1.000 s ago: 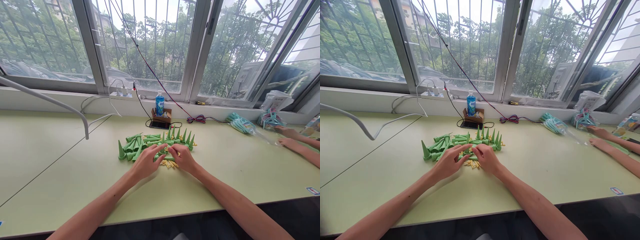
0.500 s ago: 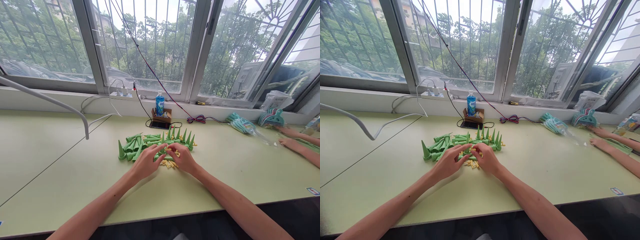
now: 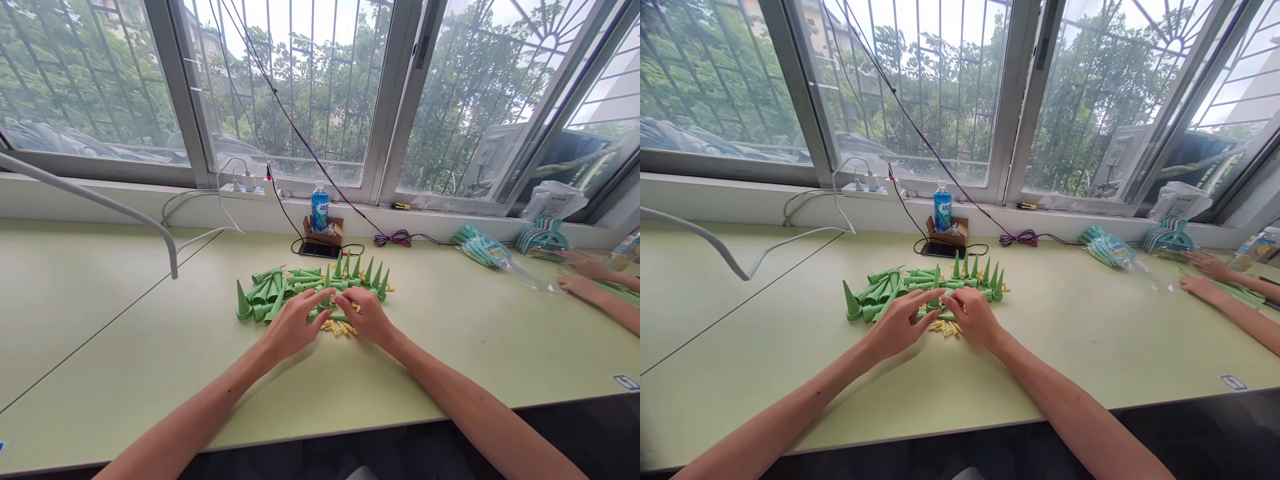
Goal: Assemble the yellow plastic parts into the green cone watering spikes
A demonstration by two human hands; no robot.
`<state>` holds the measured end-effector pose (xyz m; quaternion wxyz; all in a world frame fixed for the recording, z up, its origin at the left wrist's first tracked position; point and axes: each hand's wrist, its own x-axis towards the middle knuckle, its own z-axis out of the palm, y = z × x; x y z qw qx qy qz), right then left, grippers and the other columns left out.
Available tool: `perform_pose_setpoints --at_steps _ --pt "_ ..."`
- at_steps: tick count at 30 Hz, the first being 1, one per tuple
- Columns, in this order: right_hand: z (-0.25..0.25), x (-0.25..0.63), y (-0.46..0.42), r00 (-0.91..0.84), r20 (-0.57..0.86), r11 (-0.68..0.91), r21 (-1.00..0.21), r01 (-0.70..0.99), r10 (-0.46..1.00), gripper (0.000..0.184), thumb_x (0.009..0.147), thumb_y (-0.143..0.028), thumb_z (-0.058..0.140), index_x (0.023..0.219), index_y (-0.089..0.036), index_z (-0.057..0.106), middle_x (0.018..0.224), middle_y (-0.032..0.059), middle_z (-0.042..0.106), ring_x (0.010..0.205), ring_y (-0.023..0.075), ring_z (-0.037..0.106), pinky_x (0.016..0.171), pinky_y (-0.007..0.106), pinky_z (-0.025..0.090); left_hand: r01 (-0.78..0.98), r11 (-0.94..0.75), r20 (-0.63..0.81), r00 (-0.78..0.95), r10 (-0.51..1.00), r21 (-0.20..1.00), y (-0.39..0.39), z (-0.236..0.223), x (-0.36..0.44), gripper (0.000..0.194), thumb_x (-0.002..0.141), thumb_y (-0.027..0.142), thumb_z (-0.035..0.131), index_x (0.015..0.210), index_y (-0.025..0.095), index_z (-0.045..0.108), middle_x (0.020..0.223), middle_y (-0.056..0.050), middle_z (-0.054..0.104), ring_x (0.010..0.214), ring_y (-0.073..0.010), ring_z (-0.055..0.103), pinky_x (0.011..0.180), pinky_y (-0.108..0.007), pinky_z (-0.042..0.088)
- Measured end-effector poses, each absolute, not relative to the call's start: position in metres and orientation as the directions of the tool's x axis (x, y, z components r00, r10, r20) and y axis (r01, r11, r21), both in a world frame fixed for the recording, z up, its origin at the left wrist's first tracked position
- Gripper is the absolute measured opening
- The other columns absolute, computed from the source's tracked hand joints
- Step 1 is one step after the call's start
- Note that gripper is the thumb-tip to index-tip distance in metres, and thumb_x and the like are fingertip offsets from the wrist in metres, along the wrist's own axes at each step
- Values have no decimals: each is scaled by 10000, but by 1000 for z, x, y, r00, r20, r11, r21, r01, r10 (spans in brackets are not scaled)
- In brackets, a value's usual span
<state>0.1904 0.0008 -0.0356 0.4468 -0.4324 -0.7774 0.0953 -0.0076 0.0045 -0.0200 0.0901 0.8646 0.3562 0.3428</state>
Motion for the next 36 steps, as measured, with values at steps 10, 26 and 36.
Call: perform_pose_setpoints --at_steps 10,26,36 --pt "-36 190 0 -222 631 632 -553 543 743 163 940 -328 563 911 -189 644 794 41 645 718 170 567 675 290 447 558 -716 526 493 693 421 4 -20 -7 378 945 335 518 1312 278 586 1000 -58 674 620 -117 566 645 -264 489" --pt "-40 191 5 -243 617 615 -512 599 749 323 970 -368 524 711 -192 606 635 2 574 638 147 494 645 272 382 572 -710 502 508 700 410 6 -23 -7 396 940 350 528 1326 271 571 969 -44 664 686 -139 589 628 -260 468" --pt "-36 189 2 -230 636 629 -518 580 736 273 936 -335 586 702 -194 596 630 3 575 646 157 501 640 278 391 579 -704 499 503 705 410 4 -22 -7 376 929 324 532 1298 275 584 942 -39 653 692 -141 584 594 -245 445"
